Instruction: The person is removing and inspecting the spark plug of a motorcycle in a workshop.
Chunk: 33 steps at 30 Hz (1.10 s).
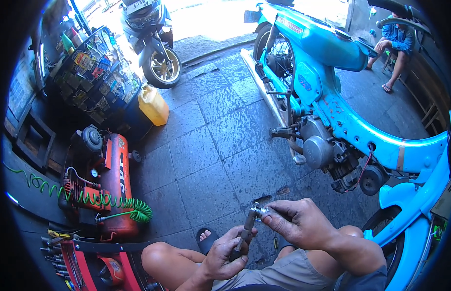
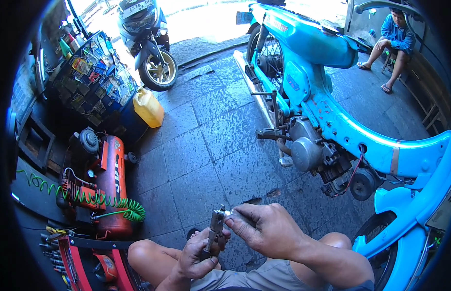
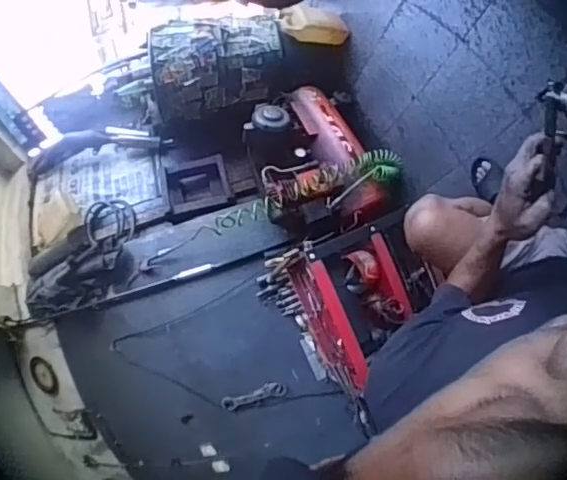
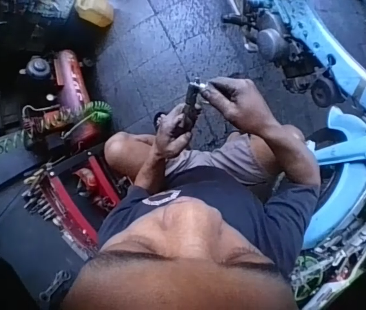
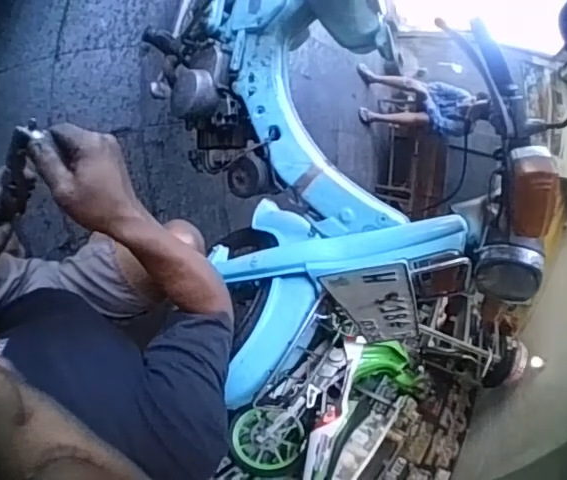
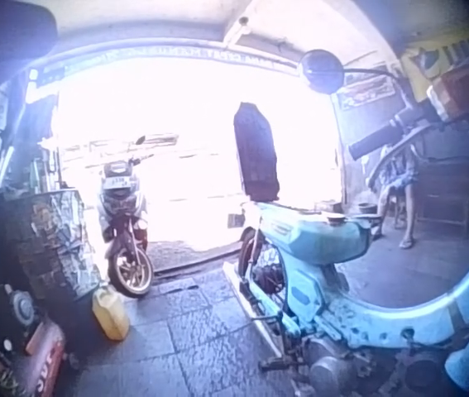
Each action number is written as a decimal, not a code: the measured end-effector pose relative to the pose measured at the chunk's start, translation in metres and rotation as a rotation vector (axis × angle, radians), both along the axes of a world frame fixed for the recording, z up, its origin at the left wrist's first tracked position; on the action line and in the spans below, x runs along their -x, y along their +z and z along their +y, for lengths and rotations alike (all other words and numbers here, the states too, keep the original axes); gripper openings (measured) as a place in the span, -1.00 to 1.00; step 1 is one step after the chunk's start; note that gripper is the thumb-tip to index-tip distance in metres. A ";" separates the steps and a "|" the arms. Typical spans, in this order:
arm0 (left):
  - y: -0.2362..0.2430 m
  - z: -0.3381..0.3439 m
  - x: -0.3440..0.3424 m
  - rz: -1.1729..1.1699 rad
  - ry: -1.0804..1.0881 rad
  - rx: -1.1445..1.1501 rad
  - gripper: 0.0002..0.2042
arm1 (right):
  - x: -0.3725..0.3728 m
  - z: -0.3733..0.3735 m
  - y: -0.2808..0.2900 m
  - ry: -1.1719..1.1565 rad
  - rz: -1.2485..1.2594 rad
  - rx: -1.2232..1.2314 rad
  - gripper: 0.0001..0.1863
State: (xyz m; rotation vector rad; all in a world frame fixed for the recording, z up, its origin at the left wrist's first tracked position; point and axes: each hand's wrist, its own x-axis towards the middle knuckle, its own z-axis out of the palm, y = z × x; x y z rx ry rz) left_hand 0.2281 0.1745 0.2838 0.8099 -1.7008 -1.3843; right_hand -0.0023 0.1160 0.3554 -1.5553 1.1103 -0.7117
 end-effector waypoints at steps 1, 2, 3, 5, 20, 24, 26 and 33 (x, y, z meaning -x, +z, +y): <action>0.000 -0.001 0.000 -0.021 0.002 0.008 -0.90 | 0.000 0.000 0.003 0.000 0.000 -0.002 -0.68; 0.000 -0.001 0.000 -0.042 0.003 0.016 -0.90 | 0.001 -0.002 0.007 0.015 0.055 0.008 -0.69; 0.000 -0.002 0.001 -0.041 0.001 0.015 -0.90 | 0.002 -0.002 0.010 0.031 0.110 0.018 -0.69; 0.001 -0.002 0.003 -0.034 0.023 0.009 -0.90 | 0.000 -0.001 0.011 0.030 0.160 0.059 -0.70; 0.003 0.002 0.003 -0.110 0.028 0.001 -0.89 | -0.005 0.009 0.001 -0.043 0.371 0.394 -0.70; 0.004 0.001 0.002 -0.125 0.028 -0.016 -0.88 | -0.005 0.017 -0.004 -0.075 0.669 0.903 -0.67; 0.000 0.002 0.000 -0.065 0.007 0.015 -0.88 | -0.007 0.014 -0.005 -0.096 0.657 0.973 -0.66; 0.009 0.002 0.001 -0.117 0.052 0.033 -0.88 | -0.012 0.018 0.002 -0.104 0.399 0.496 -0.62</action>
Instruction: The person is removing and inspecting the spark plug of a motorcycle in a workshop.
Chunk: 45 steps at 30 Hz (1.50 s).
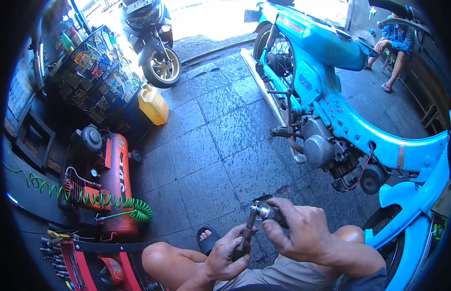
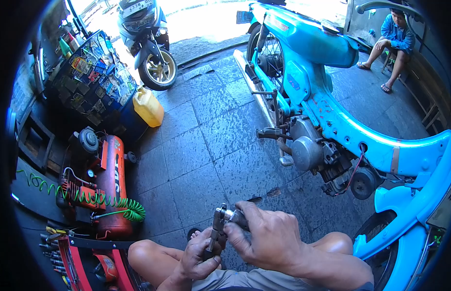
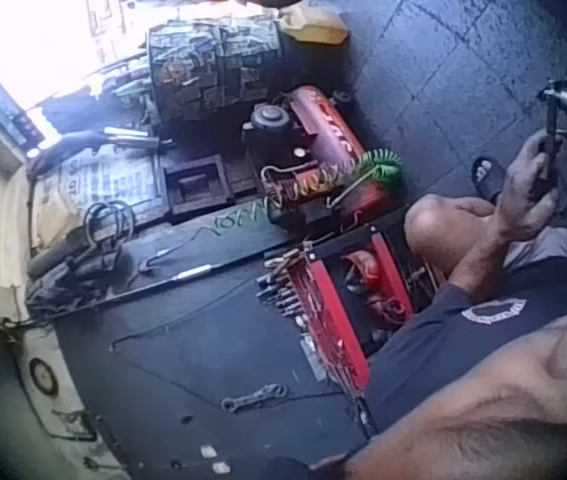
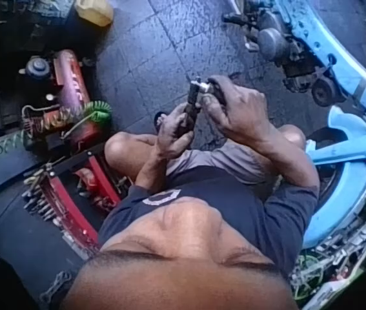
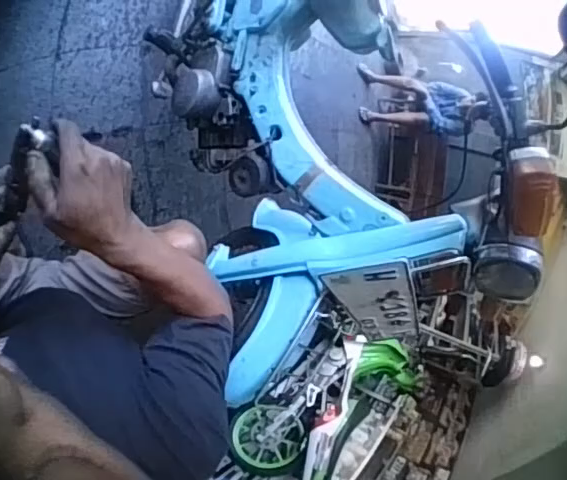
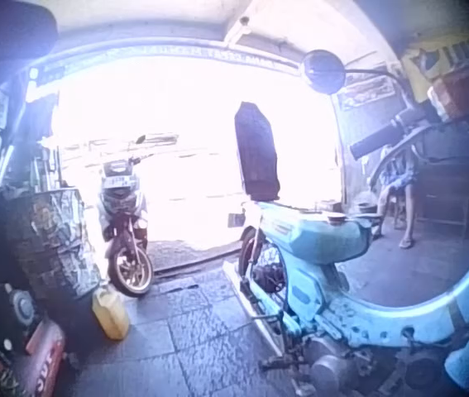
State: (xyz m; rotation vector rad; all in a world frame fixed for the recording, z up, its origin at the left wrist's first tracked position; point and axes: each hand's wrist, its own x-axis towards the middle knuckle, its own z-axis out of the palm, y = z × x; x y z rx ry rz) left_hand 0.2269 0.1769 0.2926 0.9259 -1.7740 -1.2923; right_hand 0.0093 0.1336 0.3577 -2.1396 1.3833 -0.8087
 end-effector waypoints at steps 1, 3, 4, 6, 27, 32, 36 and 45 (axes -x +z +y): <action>-0.002 0.000 -0.001 0.004 -0.006 -0.010 -0.89 | 0.004 -0.003 0.004 0.054 0.019 -0.225 -0.66; -0.005 0.001 -0.002 0.006 -0.012 -0.020 -0.90 | 0.009 -0.009 0.001 0.108 -0.024 -0.106 -0.65; -0.006 0.001 -0.002 0.019 -0.015 -0.003 -0.90 | 0.010 -0.011 -0.002 0.158 -0.065 0.012 -0.64; -0.006 0.000 -0.002 0.032 -0.021 0.015 -0.91 | 0.008 -0.012 -0.005 0.127 -0.024 0.118 -0.64; 0.000 -0.005 0.005 -0.031 -0.008 0.011 -0.81 | 0.010 -0.007 -0.007 0.077 -0.178 -0.114 -0.62; -0.007 -0.005 0.003 -0.068 -0.033 0.047 -0.79 | 0.012 -0.009 0.001 0.090 -0.125 -0.161 -0.60; -0.002 -0.006 0.005 -0.099 -0.035 -0.012 -0.80 | 0.014 -0.011 0.002 0.099 -0.131 -0.196 -0.63; -0.005 -0.004 0.006 -0.110 0.066 0.077 -0.83 | 0.020 -0.017 0.005 0.149 -0.153 -0.408 -0.67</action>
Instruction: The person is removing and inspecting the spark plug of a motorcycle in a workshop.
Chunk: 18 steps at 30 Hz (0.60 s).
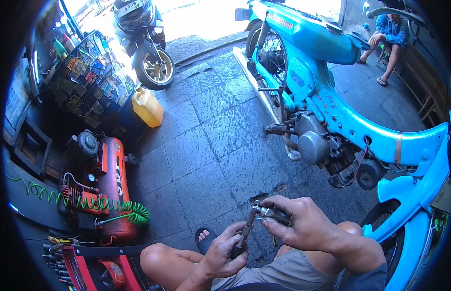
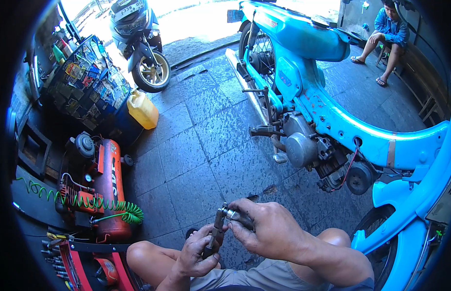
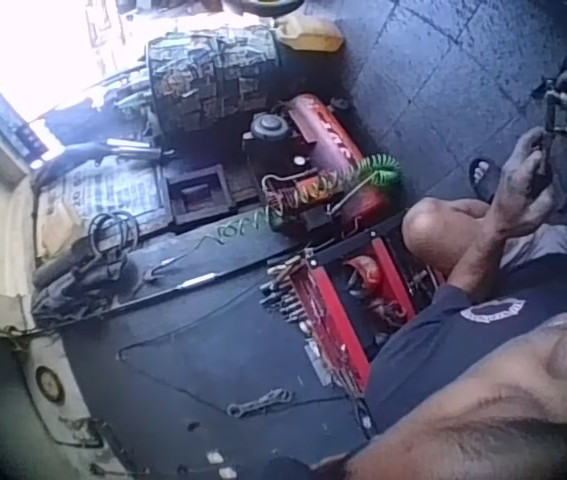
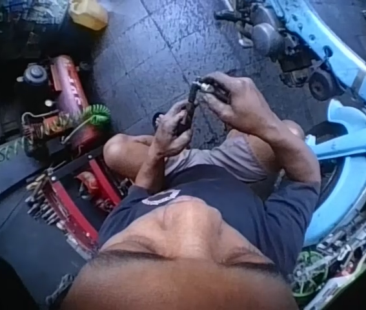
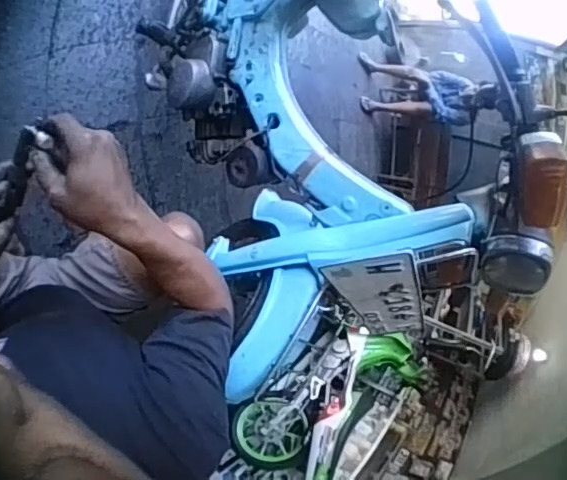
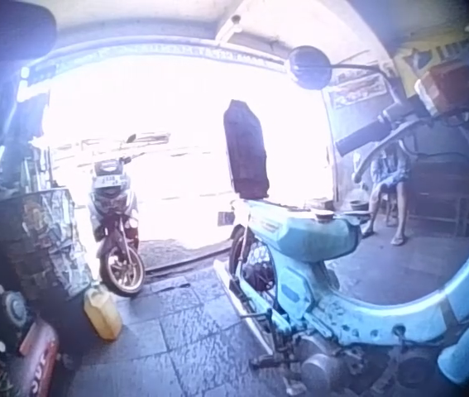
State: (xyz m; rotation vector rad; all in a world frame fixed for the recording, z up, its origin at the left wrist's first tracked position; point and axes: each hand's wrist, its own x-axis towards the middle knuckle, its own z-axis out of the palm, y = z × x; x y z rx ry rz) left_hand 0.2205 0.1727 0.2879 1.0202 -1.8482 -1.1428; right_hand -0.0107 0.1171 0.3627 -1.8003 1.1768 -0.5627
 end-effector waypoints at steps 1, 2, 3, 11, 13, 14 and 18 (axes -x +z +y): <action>-0.001 0.000 -0.003 -0.013 -0.049 -0.038 -0.81 | 0.001 0.000 -0.001 0.003 -0.013 -0.014 -0.68; -0.002 0.000 -0.005 -0.026 -0.099 -0.076 -0.79 | 0.001 0.000 -0.003 -0.001 -0.011 -0.014 -0.68; -0.001 -0.001 -0.004 -0.023 -0.103 -0.076 -0.79 | 0.001 0.001 -0.005 -0.009 0.017 0.074 -0.68; -0.005 -0.002 -0.006 -0.014 -0.126 -0.068 -0.80 | -0.008 0.013 -0.011 -0.020 0.410 0.578 -0.67; 0.001 -0.001 -0.005 -0.009 -0.115 -0.122 -0.82 | -0.008 0.011 -0.017 -0.026 0.489 0.891 -0.67; 0.003 0.000 -0.004 -0.004 -0.104 -0.178 -0.83 | -0.009 0.011 -0.019 -0.024 0.491 0.892 -0.67; -0.003 0.002 -0.006 0.074 -0.097 -0.152 -0.84 | -0.009 0.011 -0.021 -0.062 0.447 0.874 -0.67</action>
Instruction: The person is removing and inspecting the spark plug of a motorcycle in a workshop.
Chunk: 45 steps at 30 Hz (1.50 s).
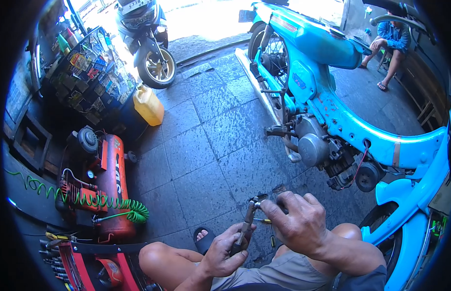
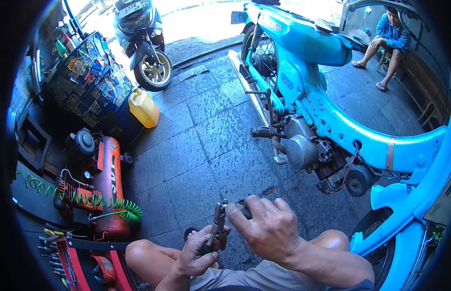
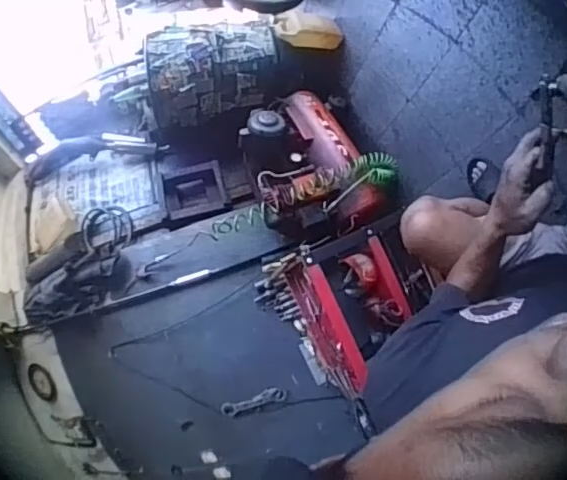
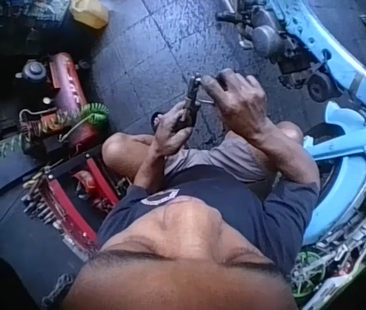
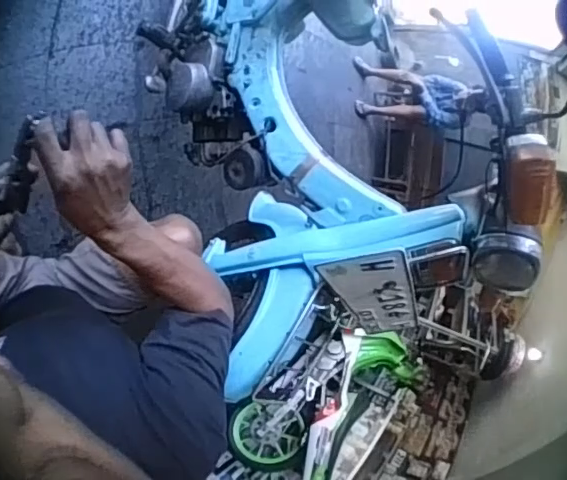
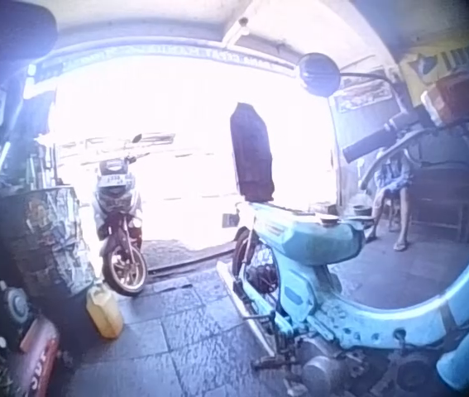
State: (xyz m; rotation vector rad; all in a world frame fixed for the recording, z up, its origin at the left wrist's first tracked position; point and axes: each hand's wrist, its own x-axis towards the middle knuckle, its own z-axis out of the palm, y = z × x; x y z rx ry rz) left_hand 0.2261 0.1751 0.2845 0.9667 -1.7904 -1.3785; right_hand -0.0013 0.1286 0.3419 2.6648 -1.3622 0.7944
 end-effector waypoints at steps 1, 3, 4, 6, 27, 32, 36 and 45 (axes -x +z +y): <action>-0.002 0.001 -0.002 0.050 0.004 -0.085 -0.83 | 0.000 0.000 0.001 -0.017 -0.019 -0.015 -0.68; -0.009 0.001 -0.002 0.108 0.012 -0.172 -0.83 | 0.001 0.000 0.002 -0.021 -0.085 -0.103 -0.66; -0.013 -0.002 0.000 0.069 0.050 -0.097 -0.82 | 0.002 0.000 0.003 -0.029 -0.154 -0.193 -0.65; -0.023 -0.003 0.008 -0.023 0.158 -0.069 -0.79 | 0.005 -0.003 -0.002 -0.014 -0.254 -0.274 -0.62; -0.353 0.062 0.060 -1.220 0.561 -0.332 -0.58 | 0.147 0.086 -0.299 -1.003 -1.114 -0.489 -0.90; -0.354 0.035 0.033 -1.172 0.383 -0.221 -0.55 | 0.125 0.157 -0.409 -1.499 -0.821 -0.415 -0.72; -0.351 0.006 -0.009 -1.144 0.325 -0.166 -0.58 | 0.118 0.153 -0.415 -1.511 -0.624 -0.278 -0.76; -0.316 -0.091 -0.064 -1.043 0.269 -0.057 -0.63 | 0.170 0.073 -0.331 -1.411 -1.015 -0.060 -0.68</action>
